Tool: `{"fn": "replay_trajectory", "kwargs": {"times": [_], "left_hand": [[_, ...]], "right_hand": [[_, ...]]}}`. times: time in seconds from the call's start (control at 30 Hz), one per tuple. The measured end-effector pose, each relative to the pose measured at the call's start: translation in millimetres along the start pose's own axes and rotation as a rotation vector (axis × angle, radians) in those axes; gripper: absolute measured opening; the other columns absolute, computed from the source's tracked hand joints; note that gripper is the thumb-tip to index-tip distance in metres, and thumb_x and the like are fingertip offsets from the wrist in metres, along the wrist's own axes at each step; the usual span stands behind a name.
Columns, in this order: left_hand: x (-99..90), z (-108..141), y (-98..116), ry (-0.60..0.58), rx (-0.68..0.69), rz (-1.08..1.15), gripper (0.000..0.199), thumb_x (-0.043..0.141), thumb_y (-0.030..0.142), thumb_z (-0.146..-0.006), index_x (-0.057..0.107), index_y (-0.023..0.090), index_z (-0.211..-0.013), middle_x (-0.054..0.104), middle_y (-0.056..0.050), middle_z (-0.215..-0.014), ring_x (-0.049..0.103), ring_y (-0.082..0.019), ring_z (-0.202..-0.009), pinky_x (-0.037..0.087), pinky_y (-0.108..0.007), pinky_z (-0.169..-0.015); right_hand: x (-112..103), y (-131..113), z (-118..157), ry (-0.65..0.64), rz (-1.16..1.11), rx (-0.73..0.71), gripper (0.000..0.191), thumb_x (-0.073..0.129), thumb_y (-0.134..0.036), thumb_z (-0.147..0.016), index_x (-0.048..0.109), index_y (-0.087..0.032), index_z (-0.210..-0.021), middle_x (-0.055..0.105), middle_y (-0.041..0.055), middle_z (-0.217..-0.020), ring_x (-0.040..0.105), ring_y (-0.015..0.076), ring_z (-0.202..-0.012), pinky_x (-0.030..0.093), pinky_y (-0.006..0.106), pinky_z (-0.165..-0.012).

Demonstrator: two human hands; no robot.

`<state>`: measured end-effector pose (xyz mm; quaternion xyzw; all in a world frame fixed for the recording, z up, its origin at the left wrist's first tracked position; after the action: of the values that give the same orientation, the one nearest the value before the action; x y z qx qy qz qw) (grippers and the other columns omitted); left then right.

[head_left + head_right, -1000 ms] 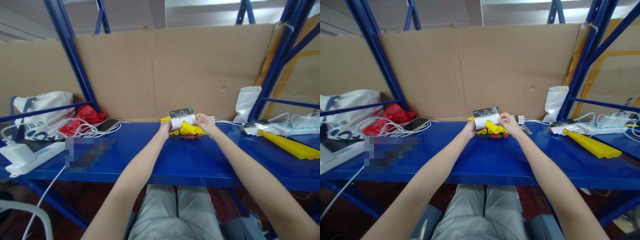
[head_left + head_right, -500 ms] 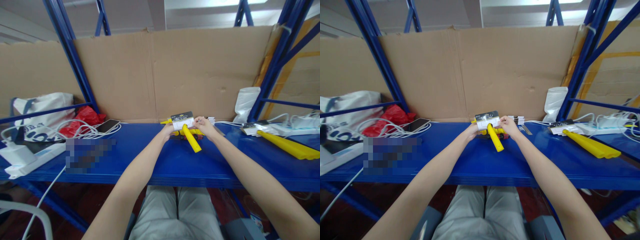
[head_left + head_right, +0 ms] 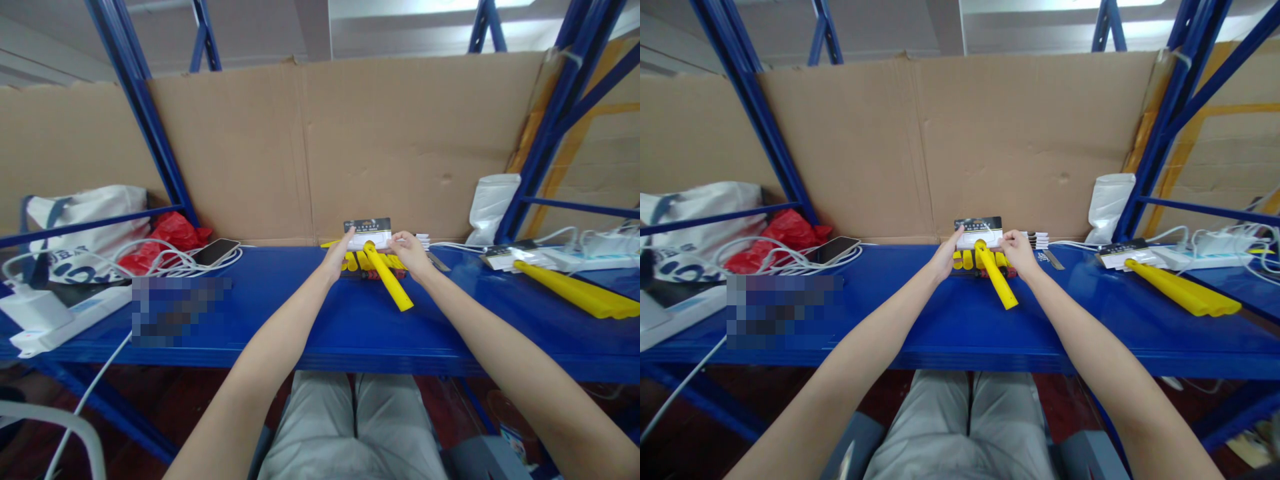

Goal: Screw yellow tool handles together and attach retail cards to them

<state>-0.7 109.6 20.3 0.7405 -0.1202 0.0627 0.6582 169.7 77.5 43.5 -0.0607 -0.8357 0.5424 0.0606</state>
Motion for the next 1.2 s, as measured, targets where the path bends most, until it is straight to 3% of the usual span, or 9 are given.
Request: {"fn": "replay_trajectory", "kwargs": {"times": [0.07, 0.17, 0.37, 0.5, 0.77, 1.03, 1.2], "left_hand": [[-0.3, -2.6, 0.6, 0.011, 0.050, 0.021, 0.019, 0.072, 0.031, -0.064, 0.066, 0.014, -0.070, 0.068, -0.010, -0.080, 0.062, -0.021, -0.088, 0.046, -0.032, -0.079], [-2.1, -5.3, 1.3, 0.039, 0.102, 0.108, 0.009, 0.070, 0.012, -0.061, 0.063, 0.012, -0.066, 0.066, -0.007, -0.071, 0.063, -0.016, -0.070, 0.048, -0.029, -0.073], [-20.6, -2.9, 8.4, 0.217, 0.159, 0.080, 0.028, 0.062, -0.004, -0.060, 0.060, 0.013, -0.082, 0.063, -0.002, -0.076, 0.060, -0.011, -0.058, 0.050, -0.027, -0.064], [-21.1, -3.1, 9.5, 0.215, 0.155, 0.078, 0.031, 0.059, -0.006, -0.062, 0.057, 0.014, -0.086, 0.063, -0.004, -0.086, 0.061, -0.010, -0.062, 0.051, -0.025, -0.063], [-10.7, -2.8, 0.7, 0.126, 0.047, 0.044, 0.022, 0.057, -0.005, -0.066, 0.056, 0.013, -0.078, 0.061, 0.000, -0.065, 0.060, -0.011, -0.054, 0.052, -0.028, -0.063], [-18.5, 1.5, 2.9, 0.205, 0.023, 0.048, 0.020, 0.061, -0.004, -0.064, 0.056, 0.013, -0.073, 0.060, 0.000, -0.061, 0.062, -0.014, -0.059, 0.052, -0.034, -0.070], [-26.3, 3.6, 7.2, 0.264, 0.042, 0.056, 0.019, 0.061, -0.003, -0.065, 0.056, 0.013, -0.073, 0.057, 0.002, -0.058, 0.062, -0.014, -0.059, 0.052, -0.034, -0.069]], "right_hand": [[0.6, -0.4, 0.0, 0.001, 0.013, -0.013, 0.013, 0.052, -0.014, -0.073, 0.043, -0.022, -0.069, 0.062, -0.0026, -0.063, 0.066, 0.0159, -0.063, 0.052, 0.035, -0.076], [-0.3, -2.9, -0.1, 0.017, 0.032, -0.050, 0.010, 0.054, -0.015, -0.071, 0.046, -0.021, -0.069, 0.062, -0.0015, -0.066, 0.065, 0.0154, -0.065, 0.052, 0.034, -0.074], [-10.7, -8.6, 1.0, 0.125, 0.132, -0.104, 0.015, 0.060, -0.012, -0.062, 0.048, -0.020, -0.065, 0.056, -0.0021, -0.068, 0.060, 0.0133, -0.060, 0.052, 0.032, -0.067], [-10.0, -7.4, 1.1, 0.117, 0.183, -0.099, 0.013, 0.059, -0.012, -0.063, 0.048, -0.019, -0.063, 0.055, -0.0018, -0.068, 0.058, 0.0127, -0.059, 0.051, 0.032, -0.066], [-7.7, -1.9, -0.2, 0.081, 0.193, -0.064, 0.013, 0.056, -0.014, -0.068, 0.045, -0.021, -0.065, 0.053, -0.0025, -0.067, 0.056, 0.0116, -0.055, 0.053, 0.034, -0.066], [-5.9, 15.1, -2.0, 0.051, 0.163, 0.044, 0.014, 0.055, -0.015, -0.072, 0.043, -0.021, -0.074, 0.054, -0.0012, -0.074, 0.060, 0.0103, -0.060, 0.055, 0.029, -0.065], [-0.6, 2.5, -1.9, 0.013, 0.404, -0.123, 0.022, 0.061, -0.027, -0.069, 0.044, -0.020, -0.080, 0.056, 0.0019, -0.081, 0.059, 0.0133, -0.065, 0.052, 0.032, -0.063]]}}
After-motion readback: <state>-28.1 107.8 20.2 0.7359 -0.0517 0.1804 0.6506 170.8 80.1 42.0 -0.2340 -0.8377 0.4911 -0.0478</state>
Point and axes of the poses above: each hand's wrist, its own z-axis away from the middle knuckle, its own x-axis out of the palm, y = z × x, the point moved 10 cm from there along -z, towards the middle knuckle
